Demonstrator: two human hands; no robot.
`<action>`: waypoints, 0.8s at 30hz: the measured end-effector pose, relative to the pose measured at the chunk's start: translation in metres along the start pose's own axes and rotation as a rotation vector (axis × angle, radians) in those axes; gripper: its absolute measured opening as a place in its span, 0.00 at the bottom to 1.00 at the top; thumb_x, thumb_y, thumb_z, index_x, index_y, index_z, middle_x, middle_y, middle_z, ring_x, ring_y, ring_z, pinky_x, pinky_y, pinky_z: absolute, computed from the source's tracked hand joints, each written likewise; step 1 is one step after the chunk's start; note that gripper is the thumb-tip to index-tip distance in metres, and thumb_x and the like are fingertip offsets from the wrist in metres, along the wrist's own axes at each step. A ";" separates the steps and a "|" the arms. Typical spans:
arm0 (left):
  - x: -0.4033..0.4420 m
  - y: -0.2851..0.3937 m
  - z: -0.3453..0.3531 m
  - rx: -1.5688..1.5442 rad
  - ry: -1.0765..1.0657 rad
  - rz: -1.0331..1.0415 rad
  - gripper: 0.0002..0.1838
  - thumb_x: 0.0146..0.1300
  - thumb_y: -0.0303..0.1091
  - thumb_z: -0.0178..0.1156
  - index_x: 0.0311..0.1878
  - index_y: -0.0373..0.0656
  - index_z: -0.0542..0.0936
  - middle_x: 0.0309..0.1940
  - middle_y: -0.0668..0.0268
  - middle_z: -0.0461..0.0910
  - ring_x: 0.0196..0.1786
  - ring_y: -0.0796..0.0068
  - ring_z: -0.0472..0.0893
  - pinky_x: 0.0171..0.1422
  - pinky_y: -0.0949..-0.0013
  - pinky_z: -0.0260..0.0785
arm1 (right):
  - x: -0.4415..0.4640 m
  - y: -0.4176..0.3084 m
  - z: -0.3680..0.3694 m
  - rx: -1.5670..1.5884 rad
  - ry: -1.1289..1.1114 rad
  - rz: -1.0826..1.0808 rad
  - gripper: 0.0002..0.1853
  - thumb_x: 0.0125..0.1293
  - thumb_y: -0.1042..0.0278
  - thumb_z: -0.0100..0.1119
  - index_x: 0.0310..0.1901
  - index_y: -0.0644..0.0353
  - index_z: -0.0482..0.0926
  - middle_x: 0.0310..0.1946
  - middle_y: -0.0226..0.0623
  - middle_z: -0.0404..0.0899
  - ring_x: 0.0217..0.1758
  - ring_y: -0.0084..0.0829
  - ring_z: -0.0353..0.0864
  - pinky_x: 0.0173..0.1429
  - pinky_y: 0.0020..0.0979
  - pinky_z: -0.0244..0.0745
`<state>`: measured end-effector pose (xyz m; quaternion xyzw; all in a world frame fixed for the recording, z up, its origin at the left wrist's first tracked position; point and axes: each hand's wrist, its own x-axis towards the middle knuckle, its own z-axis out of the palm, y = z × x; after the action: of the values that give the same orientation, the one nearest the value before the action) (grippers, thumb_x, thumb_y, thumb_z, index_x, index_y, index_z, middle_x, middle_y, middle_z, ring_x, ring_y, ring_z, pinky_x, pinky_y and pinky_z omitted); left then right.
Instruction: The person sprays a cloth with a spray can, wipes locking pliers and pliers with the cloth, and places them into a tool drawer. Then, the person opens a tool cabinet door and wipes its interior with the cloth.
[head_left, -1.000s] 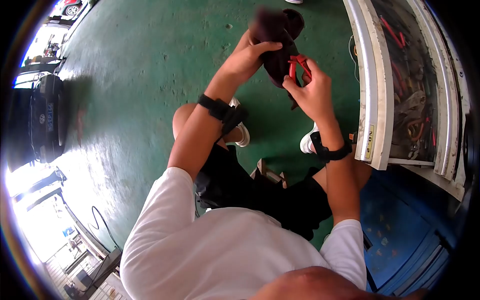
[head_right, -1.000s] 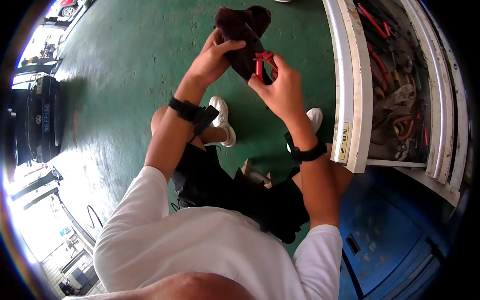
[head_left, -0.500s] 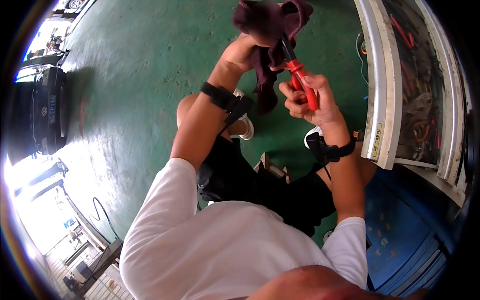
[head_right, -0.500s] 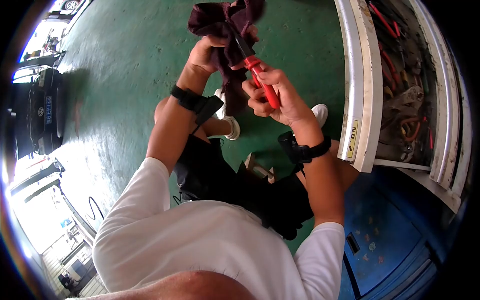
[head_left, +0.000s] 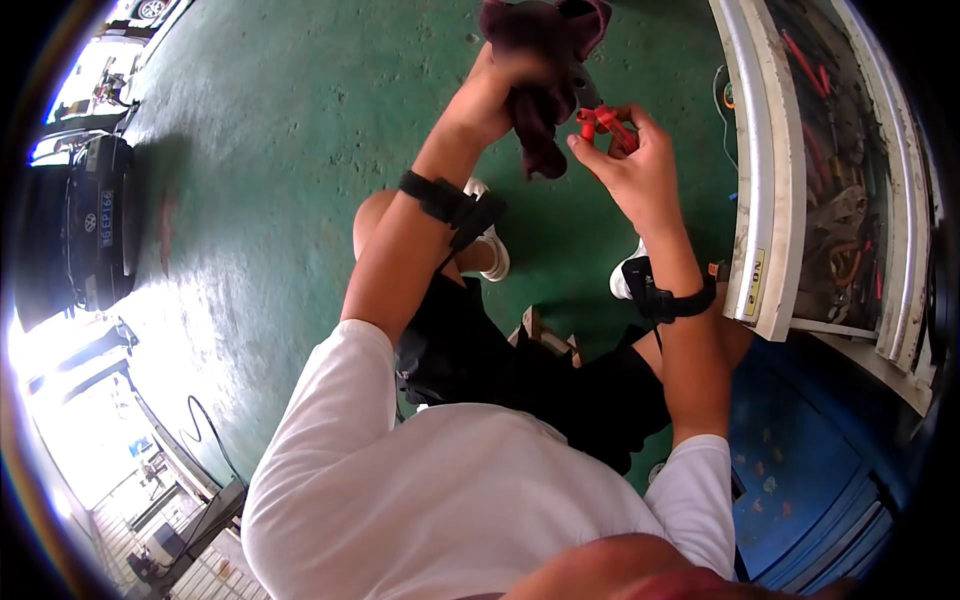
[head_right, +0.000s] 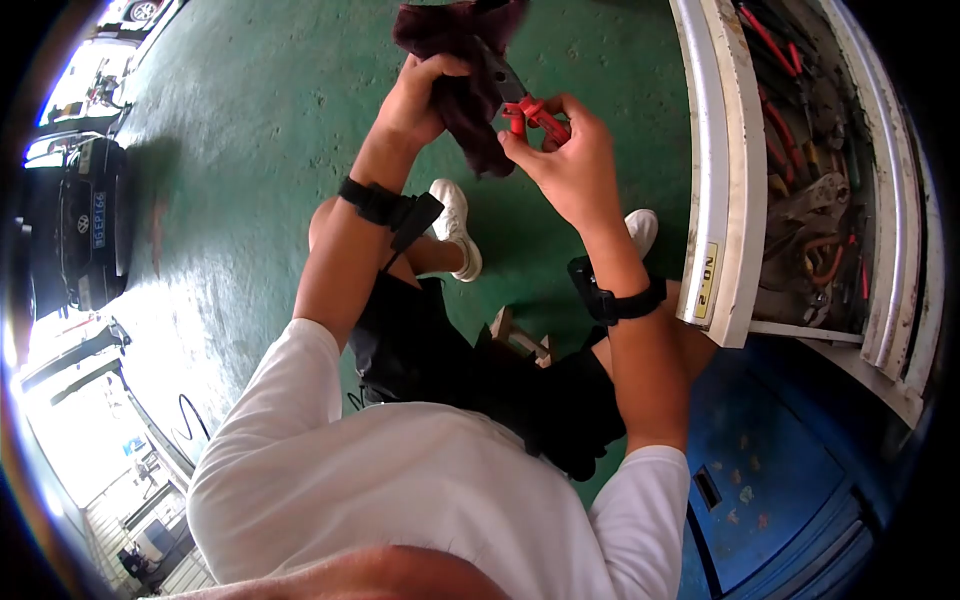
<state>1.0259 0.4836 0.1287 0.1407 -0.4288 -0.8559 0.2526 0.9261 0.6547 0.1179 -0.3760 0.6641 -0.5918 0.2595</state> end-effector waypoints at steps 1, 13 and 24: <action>-0.001 0.001 0.002 -0.001 -0.003 0.000 0.18 0.54 0.17 0.59 0.50 0.36 0.75 0.40 0.64 0.81 0.45 0.69 0.81 0.53 0.66 0.76 | 0.000 0.001 0.001 -0.013 0.046 0.001 0.13 0.56 0.69 0.74 0.38 0.64 0.79 0.21 0.22 0.72 0.20 0.12 0.59 0.24 0.22 0.57; -0.005 0.005 0.026 0.075 -0.073 0.075 0.39 0.63 0.22 0.66 0.75 0.41 0.59 0.65 0.64 0.71 0.64 0.71 0.72 0.67 0.66 0.68 | 0.000 0.004 -0.007 -0.460 0.137 -0.126 0.12 0.58 0.69 0.69 0.41 0.66 0.80 0.20 0.42 0.78 0.18 0.34 0.73 0.29 0.36 0.72; 0.002 -0.003 0.011 0.066 0.114 0.215 0.30 0.61 0.26 0.61 0.67 0.43 0.66 0.53 0.60 0.74 0.50 0.66 0.78 0.53 0.62 0.76 | -0.005 -0.007 0.006 -0.190 0.138 -0.252 0.15 0.64 0.71 0.67 0.47 0.62 0.72 0.27 0.37 0.81 0.23 0.23 0.75 0.29 0.26 0.72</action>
<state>1.0187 0.4908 0.1328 0.1505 -0.4544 -0.7998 0.3623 0.9353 0.6545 0.1233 -0.4375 0.6811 -0.5785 0.1004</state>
